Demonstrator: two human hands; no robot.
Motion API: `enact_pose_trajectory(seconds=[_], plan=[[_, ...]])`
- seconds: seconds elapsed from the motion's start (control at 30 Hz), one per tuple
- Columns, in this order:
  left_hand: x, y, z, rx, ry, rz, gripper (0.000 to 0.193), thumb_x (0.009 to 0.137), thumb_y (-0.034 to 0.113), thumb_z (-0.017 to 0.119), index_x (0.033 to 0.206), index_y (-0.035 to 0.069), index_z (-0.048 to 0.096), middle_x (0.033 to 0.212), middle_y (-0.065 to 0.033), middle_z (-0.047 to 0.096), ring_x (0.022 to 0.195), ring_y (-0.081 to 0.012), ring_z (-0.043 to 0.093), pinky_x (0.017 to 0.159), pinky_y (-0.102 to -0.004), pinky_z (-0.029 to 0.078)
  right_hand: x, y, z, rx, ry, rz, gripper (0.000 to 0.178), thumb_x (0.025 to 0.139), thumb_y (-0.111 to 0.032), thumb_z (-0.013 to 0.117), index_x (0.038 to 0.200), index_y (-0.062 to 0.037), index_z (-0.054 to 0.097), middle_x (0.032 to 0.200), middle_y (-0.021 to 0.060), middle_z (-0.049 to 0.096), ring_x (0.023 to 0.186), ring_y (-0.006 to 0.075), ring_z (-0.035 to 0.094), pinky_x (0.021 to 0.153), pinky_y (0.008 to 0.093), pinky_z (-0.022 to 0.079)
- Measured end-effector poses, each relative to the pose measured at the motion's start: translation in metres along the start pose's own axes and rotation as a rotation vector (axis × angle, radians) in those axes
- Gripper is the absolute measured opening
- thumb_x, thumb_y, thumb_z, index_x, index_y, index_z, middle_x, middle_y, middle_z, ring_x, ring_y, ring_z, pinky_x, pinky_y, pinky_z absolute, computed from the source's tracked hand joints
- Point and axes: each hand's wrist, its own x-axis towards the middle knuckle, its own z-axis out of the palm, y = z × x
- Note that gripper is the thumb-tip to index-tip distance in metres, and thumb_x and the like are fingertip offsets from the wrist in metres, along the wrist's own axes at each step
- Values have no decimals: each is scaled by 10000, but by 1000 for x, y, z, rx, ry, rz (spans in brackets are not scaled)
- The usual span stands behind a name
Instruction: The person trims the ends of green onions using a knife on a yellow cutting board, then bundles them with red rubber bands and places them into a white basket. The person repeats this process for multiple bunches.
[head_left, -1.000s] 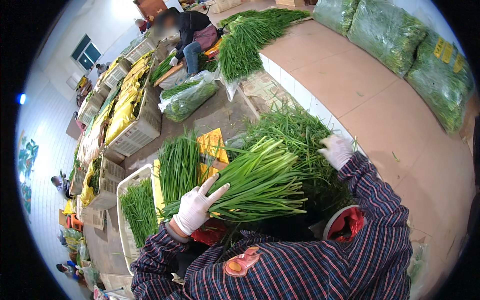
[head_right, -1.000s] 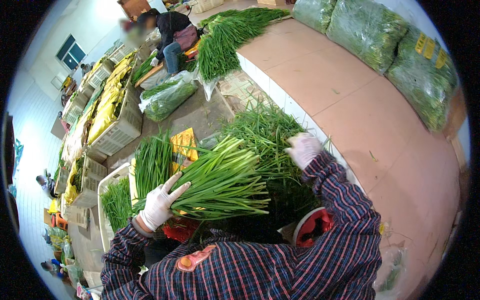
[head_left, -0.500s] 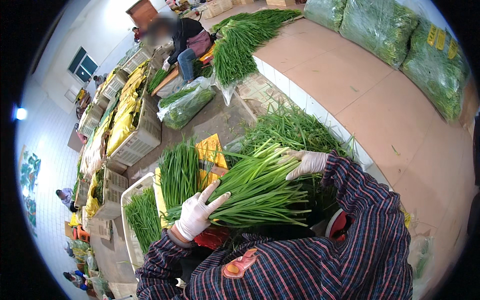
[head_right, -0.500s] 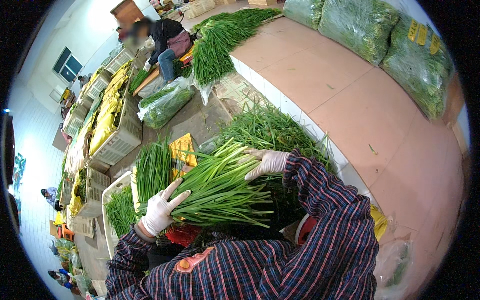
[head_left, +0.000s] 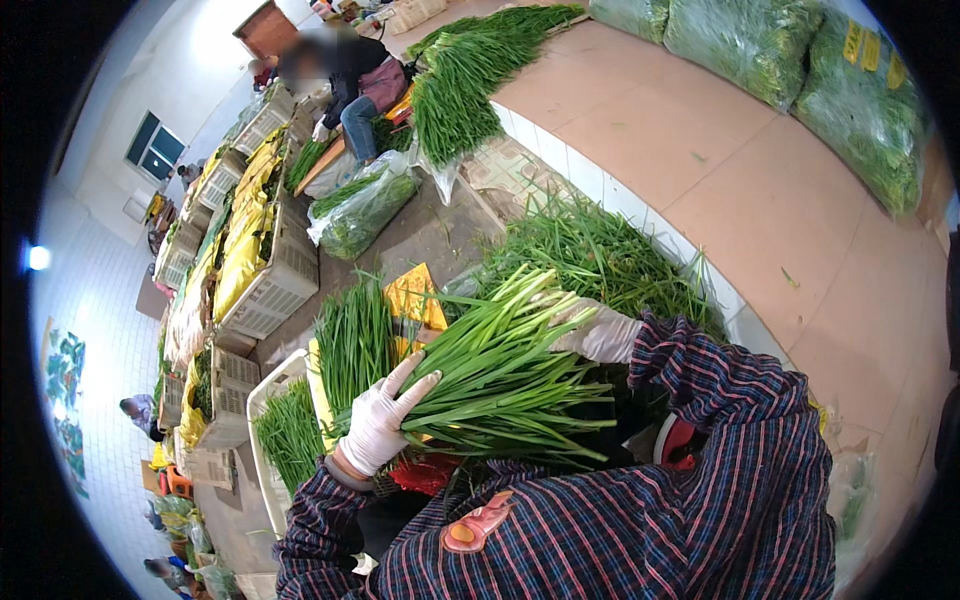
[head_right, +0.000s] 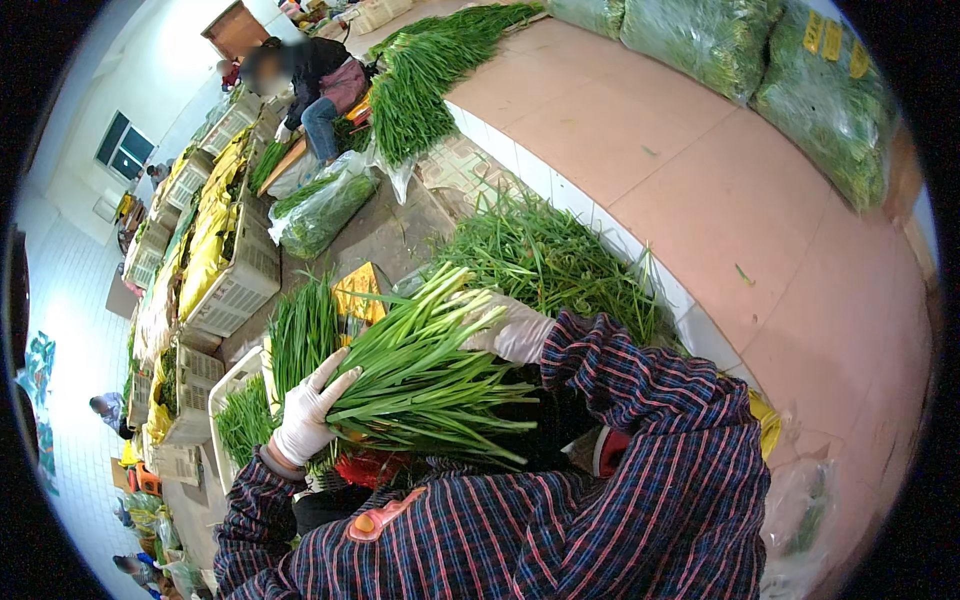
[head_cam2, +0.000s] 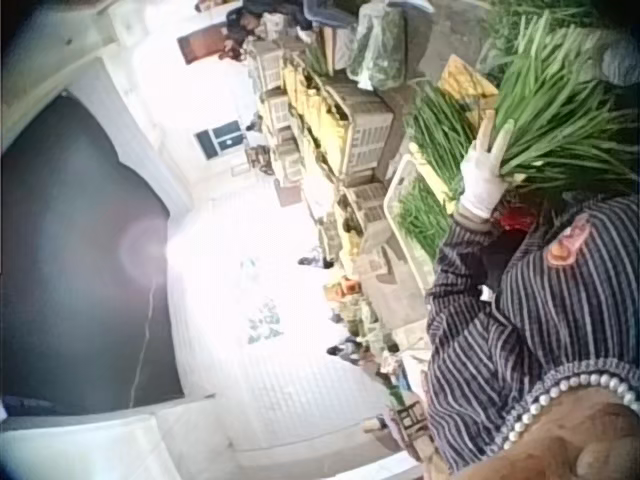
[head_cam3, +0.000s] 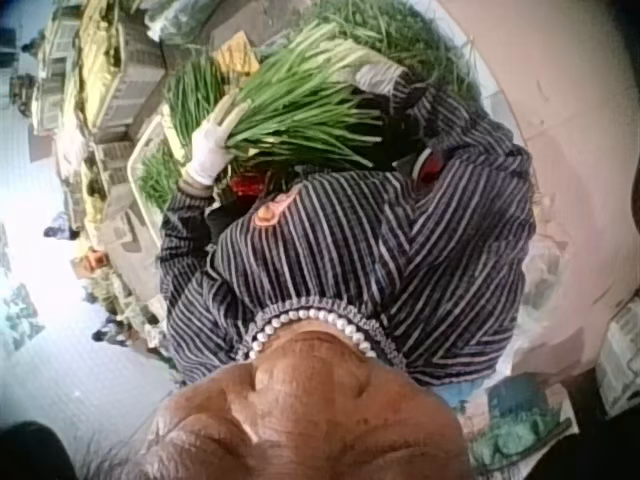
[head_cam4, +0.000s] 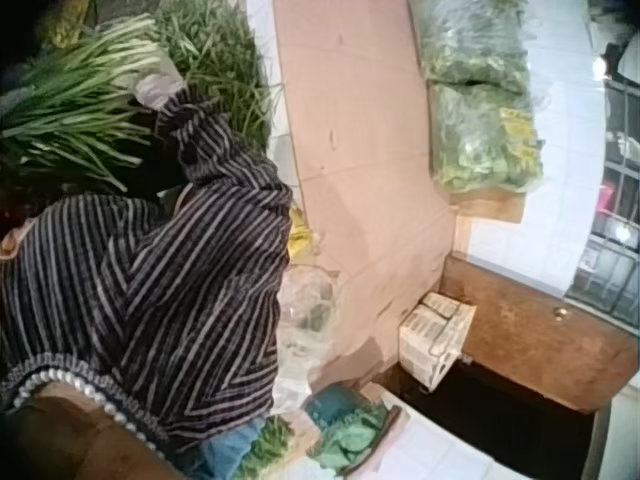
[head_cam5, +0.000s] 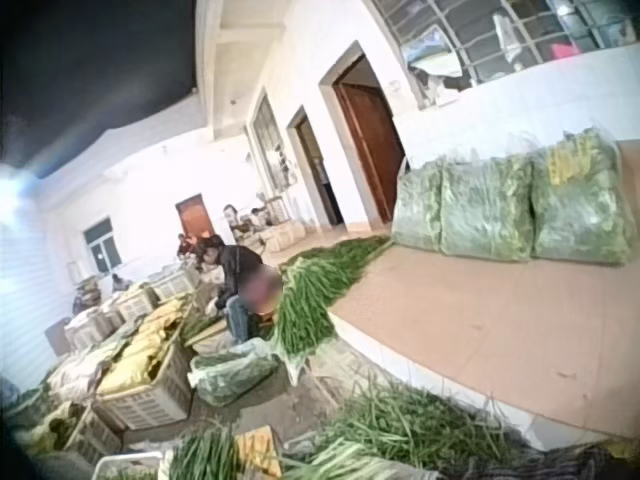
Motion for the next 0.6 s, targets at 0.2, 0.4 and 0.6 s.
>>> enact_pose_trajectory(seconds=[0.2,0.4,0.6], plan=[[6,-6,1,-85,16,24,691,584,223,772,1228,150,533,1297,-157,476,963,-344,597,764,-364,509,-4,-52,-15,-479,-51,-41,223,897,-171,492,1050,-22,553,1049,88,585,990,238,541,858,372,458],[-3,-16,6,-315,70,-45,686,603,136,775,1236,97,514,1285,-186,484,1086,-353,552,879,-346,474,-48,-75,-120,-2028,-296,304,195,886,-194,498,949,-62,628,973,101,619,909,222,607,758,331,515],[-5,-13,7,-381,112,-58,718,609,77,776,1263,67,481,1280,-220,480,1169,-351,495,939,-350,425,-18,-87,-15,-820,90,224,451,875,-437,545,1101,-51,595,1260,152,492,1198,284,432,1010,383,335]])
